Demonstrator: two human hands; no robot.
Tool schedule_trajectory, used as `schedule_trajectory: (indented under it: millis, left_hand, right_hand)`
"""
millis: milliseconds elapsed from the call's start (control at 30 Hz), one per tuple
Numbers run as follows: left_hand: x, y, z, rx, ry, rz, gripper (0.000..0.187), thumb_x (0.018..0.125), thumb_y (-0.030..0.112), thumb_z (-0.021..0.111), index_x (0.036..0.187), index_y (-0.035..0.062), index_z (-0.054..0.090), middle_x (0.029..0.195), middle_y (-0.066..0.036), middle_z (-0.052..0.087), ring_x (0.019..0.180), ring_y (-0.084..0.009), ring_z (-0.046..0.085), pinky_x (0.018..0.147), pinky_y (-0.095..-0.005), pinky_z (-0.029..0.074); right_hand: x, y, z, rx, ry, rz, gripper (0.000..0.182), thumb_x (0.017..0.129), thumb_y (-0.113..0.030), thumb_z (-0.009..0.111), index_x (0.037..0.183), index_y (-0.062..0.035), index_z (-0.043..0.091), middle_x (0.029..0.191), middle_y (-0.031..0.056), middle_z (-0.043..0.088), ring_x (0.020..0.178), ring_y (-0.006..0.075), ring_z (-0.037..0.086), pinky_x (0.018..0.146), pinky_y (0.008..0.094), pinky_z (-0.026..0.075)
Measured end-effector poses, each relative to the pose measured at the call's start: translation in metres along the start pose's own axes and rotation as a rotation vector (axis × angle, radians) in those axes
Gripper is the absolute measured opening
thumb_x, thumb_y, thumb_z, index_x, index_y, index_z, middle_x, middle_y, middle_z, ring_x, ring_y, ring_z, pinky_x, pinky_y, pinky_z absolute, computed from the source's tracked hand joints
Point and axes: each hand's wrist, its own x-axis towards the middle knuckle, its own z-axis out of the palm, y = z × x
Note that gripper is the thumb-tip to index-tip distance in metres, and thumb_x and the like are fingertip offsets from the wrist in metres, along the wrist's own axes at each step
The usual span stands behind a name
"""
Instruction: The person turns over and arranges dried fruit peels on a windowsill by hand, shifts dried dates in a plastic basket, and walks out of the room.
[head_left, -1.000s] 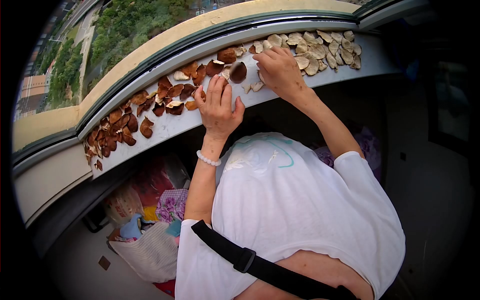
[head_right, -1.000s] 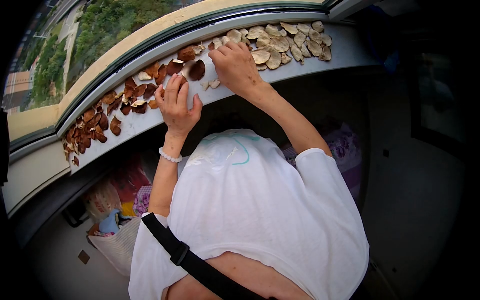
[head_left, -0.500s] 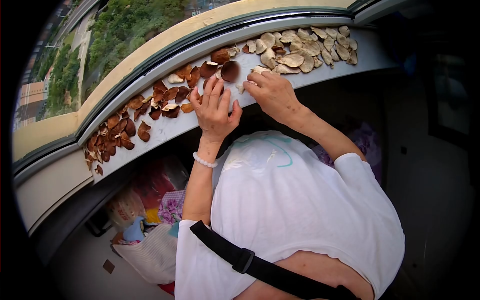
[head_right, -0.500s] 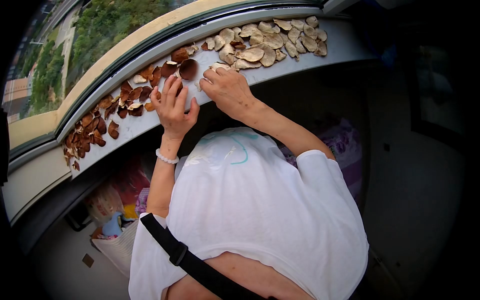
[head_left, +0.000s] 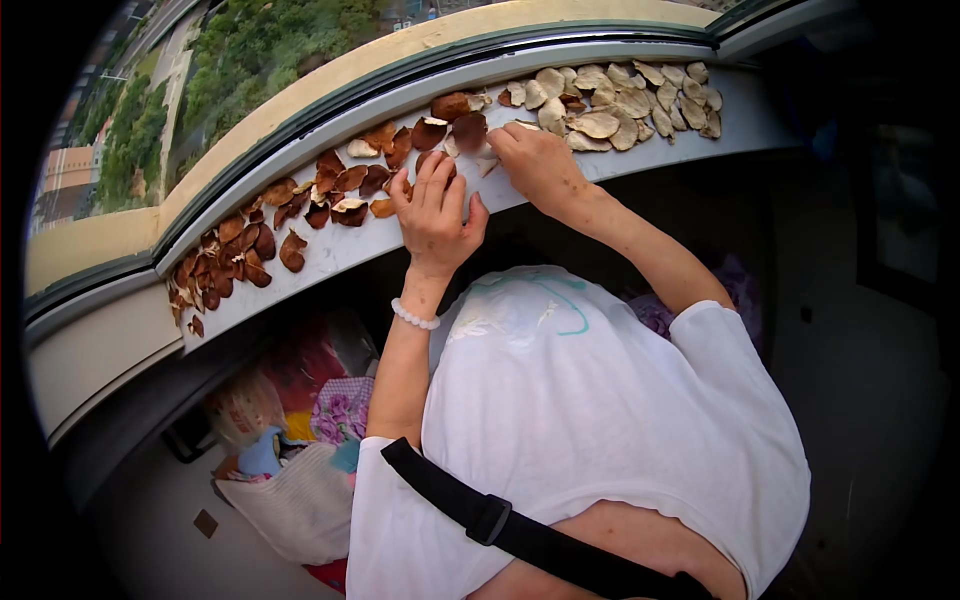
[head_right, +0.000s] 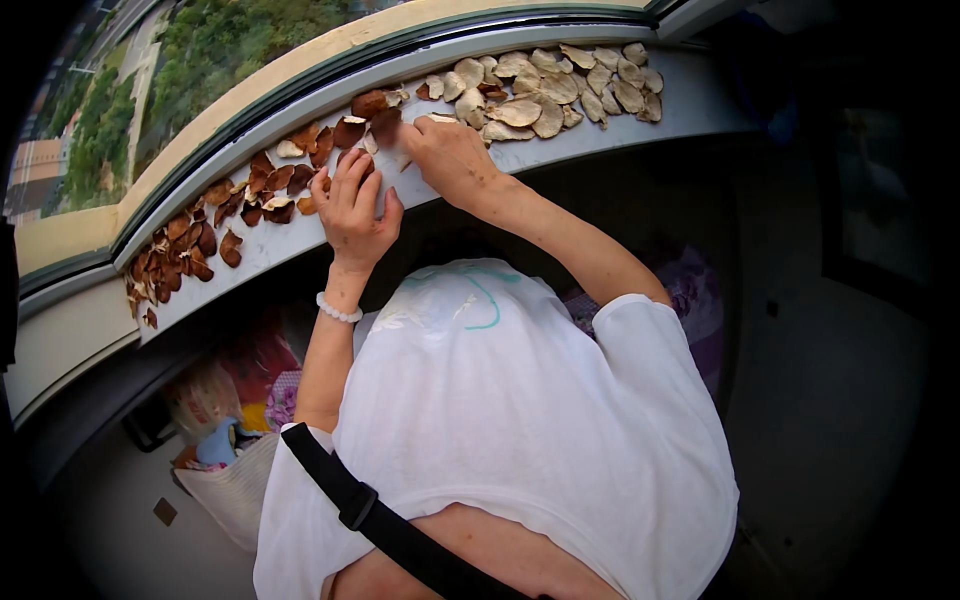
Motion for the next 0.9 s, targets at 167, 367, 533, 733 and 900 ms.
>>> schedule_trajectory:
  millis: [167, 367, 533, 733, 900]
  left_hand:
    - [0.001, 0.0, -0.001, -0.012, -0.003, -0.006, 0.024, 0.074, 0.014, 0.07, 0.094, 0.0009, 0.066, 0.115, -0.014, 0.066, 0.119, -0.0293, 0.06, 0.105, -0.0534, 0.035]
    - [0.001, 0.002, -0.003, -0.015, -0.025, -0.025, 0.027, 0.074, 0.01, 0.07, 0.1, 0.0016, 0.067, 0.12, -0.013, 0.065, 0.121, -0.0294, 0.061, 0.107, -0.0511, 0.033]
    - [0.002, 0.003, -0.004, -0.004, -0.018, -0.039, 0.028, 0.075, 0.01, 0.071, 0.101, 0.0015, 0.067, 0.121, -0.013, 0.065, 0.121, -0.029, 0.06, 0.108, -0.0509, 0.033]
    - [0.001, 0.002, -0.002, 0.005, 0.003, -0.038, 0.027, 0.075, 0.011, 0.072, 0.101, 0.002, 0.067, 0.12, -0.012, 0.066, 0.122, -0.0287, 0.06, 0.108, -0.0506, 0.033]
    - [0.003, 0.003, -0.002, 0.003, 0.013, -0.044, 0.026, 0.075, 0.011, 0.072, 0.1, 0.0022, 0.067, 0.118, -0.012, 0.067, 0.122, -0.0287, 0.06, 0.108, -0.0505, 0.032]
  right_hand:
    - [-0.003, -0.015, -0.013, 0.057, 0.177, -0.005, 0.015, 0.08, -0.006, 0.069, 0.092, -0.0041, 0.061, 0.091, 0.0094, 0.06, 0.078, 0.0295, 0.066, 0.061, 0.0379, 0.053]
    - [-0.006, -0.018, 0.008, 0.021, 0.029, -0.031, 0.017, 0.071, -0.005, 0.071, 0.083, -0.0057, 0.059, 0.086, 0.0085, 0.058, 0.081, 0.0262, 0.065, 0.06, 0.0375, 0.054]
    - [-0.005, -0.016, 0.009, 0.078, 0.078, -0.029, 0.021, 0.069, -0.004, 0.069, 0.087, -0.0059, 0.058, 0.084, 0.009, 0.059, 0.082, 0.0273, 0.065, 0.059, 0.0381, 0.054]
    - [0.005, -0.024, 0.002, 0.01, 0.235, -0.028, 0.017, 0.069, -0.005, 0.069, 0.084, -0.0054, 0.061, 0.088, 0.0075, 0.062, 0.085, 0.0256, 0.063, 0.064, 0.0367, 0.051]
    - [0.035, -0.03, -0.002, -0.049, 0.369, -0.158, 0.013, 0.071, -0.007, 0.068, 0.083, -0.0053, 0.067, 0.096, 0.0062, 0.065, 0.099, 0.0246, 0.059, 0.083, 0.0379, 0.046]
